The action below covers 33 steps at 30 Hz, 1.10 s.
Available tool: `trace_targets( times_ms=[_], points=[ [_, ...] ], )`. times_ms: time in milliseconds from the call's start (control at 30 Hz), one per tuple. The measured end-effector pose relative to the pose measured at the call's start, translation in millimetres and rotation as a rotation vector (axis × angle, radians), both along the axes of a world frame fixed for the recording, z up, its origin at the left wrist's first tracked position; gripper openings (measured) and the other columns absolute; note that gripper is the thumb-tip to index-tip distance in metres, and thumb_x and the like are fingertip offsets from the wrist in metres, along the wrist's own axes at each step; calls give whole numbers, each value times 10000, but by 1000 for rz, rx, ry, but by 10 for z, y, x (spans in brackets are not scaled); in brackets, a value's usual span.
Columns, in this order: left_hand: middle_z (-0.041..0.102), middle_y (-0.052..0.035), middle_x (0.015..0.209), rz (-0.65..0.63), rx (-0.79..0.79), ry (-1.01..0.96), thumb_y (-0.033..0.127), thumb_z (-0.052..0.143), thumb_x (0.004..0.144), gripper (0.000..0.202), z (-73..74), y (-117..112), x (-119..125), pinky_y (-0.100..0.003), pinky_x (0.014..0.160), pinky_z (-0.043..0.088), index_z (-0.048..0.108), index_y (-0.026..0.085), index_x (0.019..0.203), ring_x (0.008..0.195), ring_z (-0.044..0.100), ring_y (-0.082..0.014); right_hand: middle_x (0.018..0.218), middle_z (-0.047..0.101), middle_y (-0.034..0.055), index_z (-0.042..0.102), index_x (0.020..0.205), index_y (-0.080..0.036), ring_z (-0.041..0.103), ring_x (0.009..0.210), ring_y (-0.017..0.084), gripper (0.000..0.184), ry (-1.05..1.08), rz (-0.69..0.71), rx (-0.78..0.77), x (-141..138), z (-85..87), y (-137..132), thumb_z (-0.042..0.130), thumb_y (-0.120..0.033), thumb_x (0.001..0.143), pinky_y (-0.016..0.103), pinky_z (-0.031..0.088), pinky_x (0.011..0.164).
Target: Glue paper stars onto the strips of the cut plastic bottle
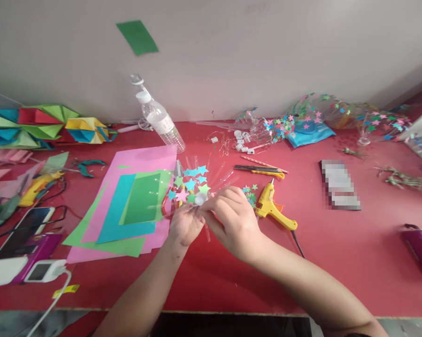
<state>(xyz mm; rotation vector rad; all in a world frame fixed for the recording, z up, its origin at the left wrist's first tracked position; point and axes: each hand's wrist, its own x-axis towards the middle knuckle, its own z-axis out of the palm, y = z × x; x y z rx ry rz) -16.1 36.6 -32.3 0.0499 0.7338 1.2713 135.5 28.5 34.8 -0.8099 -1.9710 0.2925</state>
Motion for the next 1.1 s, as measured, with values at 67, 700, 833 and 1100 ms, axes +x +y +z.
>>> trace_targets(
  times_ms=[67, 700, 833, 1100],
  points=[
    [592, -21, 599, -4, -9, 24, 95, 568, 806, 219, 17, -1, 8, -238, 580, 465, 550, 149, 594, 583, 586, -129, 784, 670, 20, 591, 940, -220, 589, 728, 163, 126, -17, -13, -15, -2, 13, -10, 584, -108, 883, 331, 476, 712],
    [548, -17, 630, -21, 26, -21, 83, 629, 734, 154, 6, 13, 5, -236, 545, 419, 546, 138, 618, 601, 537, -123, 846, 630, 37, 604, 928, -230, 585, 786, 187, 176, -18, -112, -17, 209, 219, 32, 556, -83, 843, 366, 465, 718],
    [552, -16, 586, 27, -37, 18, 93, 604, 770, 222, 14, 12, 12, -240, 569, 460, 533, 144, 565, 577, 557, -123, 828, 607, 45, 624, 882, -208, 528, 750, 184, 75, -116, -112, -4, 151, 197, -4, 597, -147, 848, 364, 431, 686],
    [587, -8, 580, 23, -32, 52, 132, 657, 760, 198, 3, 10, 12, -223, 576, 491, 569, 142, 583, 566, 588, -115, 848, 630, 37, 621, 874, -208, 521, 788, 184, 24, -156, -153, -68, 48, 89, -29, 602, -215, 887, 368, 392, 721]
  ],
)
